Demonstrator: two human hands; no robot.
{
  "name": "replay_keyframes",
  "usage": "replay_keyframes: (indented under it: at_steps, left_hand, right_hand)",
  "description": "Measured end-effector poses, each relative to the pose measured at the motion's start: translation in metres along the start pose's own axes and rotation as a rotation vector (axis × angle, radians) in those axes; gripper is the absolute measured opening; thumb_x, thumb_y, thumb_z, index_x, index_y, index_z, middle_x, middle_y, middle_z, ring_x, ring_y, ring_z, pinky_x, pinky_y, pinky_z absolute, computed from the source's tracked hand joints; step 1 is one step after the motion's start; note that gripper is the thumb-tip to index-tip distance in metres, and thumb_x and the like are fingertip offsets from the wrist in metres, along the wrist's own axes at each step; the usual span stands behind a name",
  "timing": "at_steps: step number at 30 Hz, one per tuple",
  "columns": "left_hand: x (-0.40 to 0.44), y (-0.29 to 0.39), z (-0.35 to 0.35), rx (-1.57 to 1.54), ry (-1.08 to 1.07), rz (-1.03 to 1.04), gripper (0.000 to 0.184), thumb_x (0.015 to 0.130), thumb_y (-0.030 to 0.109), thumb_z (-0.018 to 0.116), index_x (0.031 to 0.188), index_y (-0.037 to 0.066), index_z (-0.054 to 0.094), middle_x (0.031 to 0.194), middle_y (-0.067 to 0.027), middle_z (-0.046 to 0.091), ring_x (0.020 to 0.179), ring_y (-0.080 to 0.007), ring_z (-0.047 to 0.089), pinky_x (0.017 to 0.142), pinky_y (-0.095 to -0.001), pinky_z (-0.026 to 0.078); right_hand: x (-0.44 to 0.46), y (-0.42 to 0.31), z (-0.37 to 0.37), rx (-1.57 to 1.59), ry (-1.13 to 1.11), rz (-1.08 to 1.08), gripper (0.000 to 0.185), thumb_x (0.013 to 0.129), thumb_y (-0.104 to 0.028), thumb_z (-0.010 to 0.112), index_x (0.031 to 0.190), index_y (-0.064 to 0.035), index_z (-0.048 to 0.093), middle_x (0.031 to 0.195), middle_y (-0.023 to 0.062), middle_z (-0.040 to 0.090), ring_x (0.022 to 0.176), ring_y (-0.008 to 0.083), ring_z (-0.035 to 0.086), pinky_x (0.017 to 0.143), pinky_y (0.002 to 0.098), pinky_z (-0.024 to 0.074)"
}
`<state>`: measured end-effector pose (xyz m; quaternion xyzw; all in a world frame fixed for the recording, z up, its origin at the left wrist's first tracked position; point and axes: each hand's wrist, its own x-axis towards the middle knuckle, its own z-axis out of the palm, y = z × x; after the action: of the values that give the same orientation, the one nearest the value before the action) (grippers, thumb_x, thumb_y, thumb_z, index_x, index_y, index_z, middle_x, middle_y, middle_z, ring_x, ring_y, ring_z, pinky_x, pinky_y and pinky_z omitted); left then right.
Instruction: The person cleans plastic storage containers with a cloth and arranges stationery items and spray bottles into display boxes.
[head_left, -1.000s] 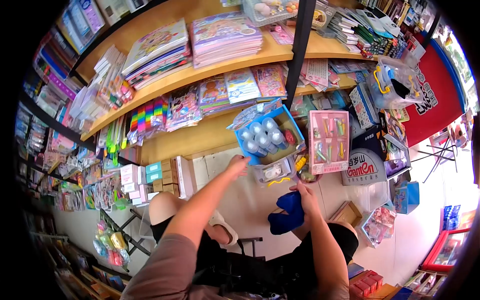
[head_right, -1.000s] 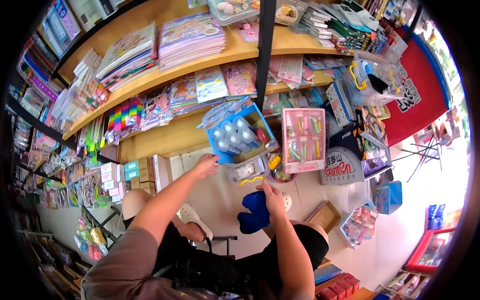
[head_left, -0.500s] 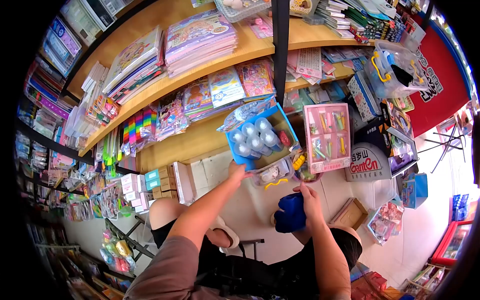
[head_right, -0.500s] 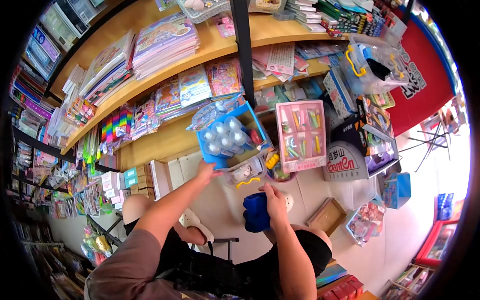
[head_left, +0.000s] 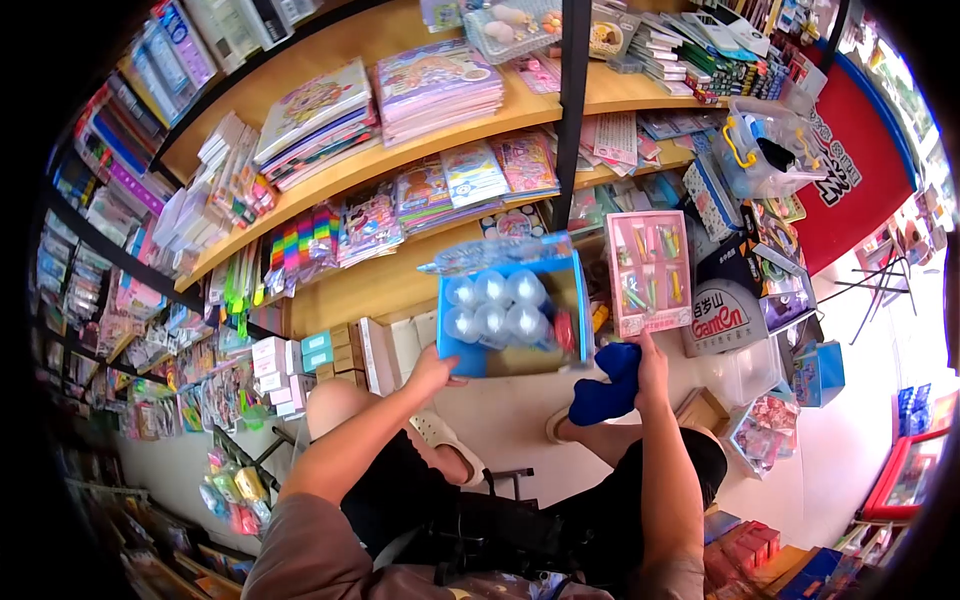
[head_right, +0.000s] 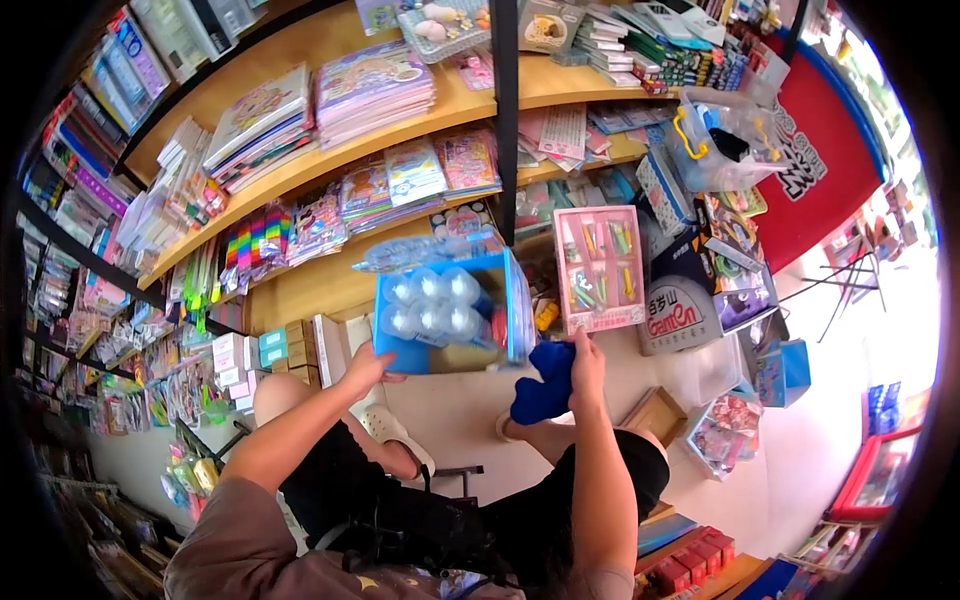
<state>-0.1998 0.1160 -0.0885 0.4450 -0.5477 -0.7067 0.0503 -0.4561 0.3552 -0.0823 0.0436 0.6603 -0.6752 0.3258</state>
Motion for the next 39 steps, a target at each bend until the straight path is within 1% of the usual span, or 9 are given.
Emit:
replay_keyframes:
  at_steps: [10, 15, 18, 26, 30, 34, 36, 38, 39]
  left_hand:
    - [-0.086, -0.111, 0.004, 0.226, -0.05, -0.058, 0.028, 0.074, 0.003, 0.044, 0.099, -0.007, 0.049, 0.08, -0.0198, 0.058, 0.065, -0.0307, 0.063, 0.044, -0.0358, 0.053]
    - [-0.052, -0.197, 0.03, 0.828, 0.036, 0.118, 0.027, 0.072, 0.011, 0.048, 0.094, -0.004, 0.054, 0.086, -0.0248, 0.06, 0.081, -0.0371, 0.06, 0.069, -0.0453, 0.048]
    - [-0.045, -0.202, 0.043, 0.829, 0.036, 0.025, 0.029, 0.072, 0.014, 0.051, 0.095, -0.002, 0.056, 0.089, -0.025, 0.06, 0.088, -0.0381, 0.057, 0.078, -0.0458, 0.043]
    - [-0.007, -0.229, 0.066, 0.775, 0.133, -0.023, 0.026, 0.076, 0.019, 0.058, 0.09, -0.003, 0.058, 0.085, -0.0228, 0.061, 0.078, -0.0368, 0.06, 0.07, -0.0429, 0.047]
    - [0.019, -0.254, 0.055, 0.958, -0.282, -0.391, 0.04, 0.077, 0.033, 0.06, 0.093, -0.004, 0.061, 0.09, -0.0206, 0.062, 0.084, -0.0332, 0.06, 0.072, -0.0395, 0.048]
    - [0.043, -0.292, 0.059, 0.793, -0.146, -0.294, 0.043, 0.075, 0.037, 0.062, 0.091, -0.003, 0.063, 0.091, -0.02, 0.062, 0.086, -0.0329, 0.06, 0.073, -0.0382, 0.048]
    - [0.058, -0.285, 0.057, 0.75, -0.134, -0.304, 0.061, 0.073, 0.034, 0.065, 0.115, -0.005, 0.046, 0.114, -0.0237, 0.051, 0.105, -0.0338, 0.052, 0.086, -0.0364, 0.042]
    - [0.021, -0.197, 0.072, 0.501, 0.11, -0.067, 0.088, 0.067, 0.022, 0.071, 0.131, -0.007, 0.018, 0.132, -0.0247, 0.032, 0.119, -0.0351, 0.037, 0.098, -0.0357, 0.032]
    - [0.031, -0.201, 0.076, 0.513, 0.247, 0.173, 0.09, 0.064, 0.017, 0.073, 0.131, -0.006, 0.018, 0.128, -0.0241, 0.035, 0.118, -0.0355, 0.039, 0.098, -0.0361, 0.033]
  right_hand:
    - [-0.052, 0.013, -0.02, -0.087, 0.235, -0.147, 0.043, 0.084, -0.041, 0.055, 0.079, 0.0013, 0.06, 0.065, 0.0001, 0.051, 0.058, 0.0089, 0.045, 0.052, 0.024, 0.0374]
    - [-0.092, 0.0, 0.001, -0.34, 0.166, -0.168, 0.045, 0.075, -0.041, 0.067, 0.082, 0.0034, 0.061, 0.07, 0.0027, 0.056, 0.059, 0.0099, 0.049, 0.054, 0.0233, 0.0397]
    - [-0.072, 0.034, -0.015, -0.425, 0.148, -0.04, 0.043, 0.074, -0.035, 0.071, 0.089, 0.0042, 0.06, 0.076, 0.0066, 0.061, 0.062, 0.0137, 0.057, 0.058, 0.025, 0.046]
    - [-0.063, 0.108, -0.042, -0.917, -0.329, 0.102, 0.029, 0.068, -0.013, 0.071, 0.09, 0.0039, 0.062, 0.076, 0.0105, 0.063, 0.065, 0.0192, 0.061, 0.061, 0.0314, 0.0498]
    - [-0.065, 0.138, -0.05, -1.089, -0.328, 0.037, 0.046, 0.066, -0.03, 0.072, 0.098, 0.0011, 0.061, 0.081, 0.016, 0.064, 0.071, 0.0216, 0.062, 0.065, 0.0328, 0.0488]
    - [-0.062, 0.142, -0.032, -0.889, -0.2, 0.08, 0.036, 0.073, -0.021, 0.066, 0.1, 0.0022, 0.06, 0.085, 0.0153, 0.064, 0.074, 0.0208, 0.062, 0.067, 0.0317, 0.0476]
    - [-0.063, 0.145, -0.012, -0.77, -0.163, 0.098, 0.033, 0.076, -0.018, 0.065, 0.101, 0.0021, 0.059, 0.087, 0.0135, 0.064, 0.077, 0.0189, 0.061, 0.068, 0.0305, 0.0468]
    - [-0.058, 0.17, 0.0, -0.733, -0.118, 0.042, 0.033, 0.077, -0.018, 0.064, 0.103, 0.0016, 0.059, 0.092, 0.0134, 0.065, 0.082, 0.0189, 0.061, 0.072, 0.0302, 0.0455]
    - [-0.057, 0.18, 0.006, -0.721, -0.088, -0.003, 0.032, 0.077, -0.018, 0.063, 0.103, 0.0013, 0.059, 0.094, 0.013, 0.064, 0.085, 0.0188, 0.06, 0.075, 0.03, 0.0445]
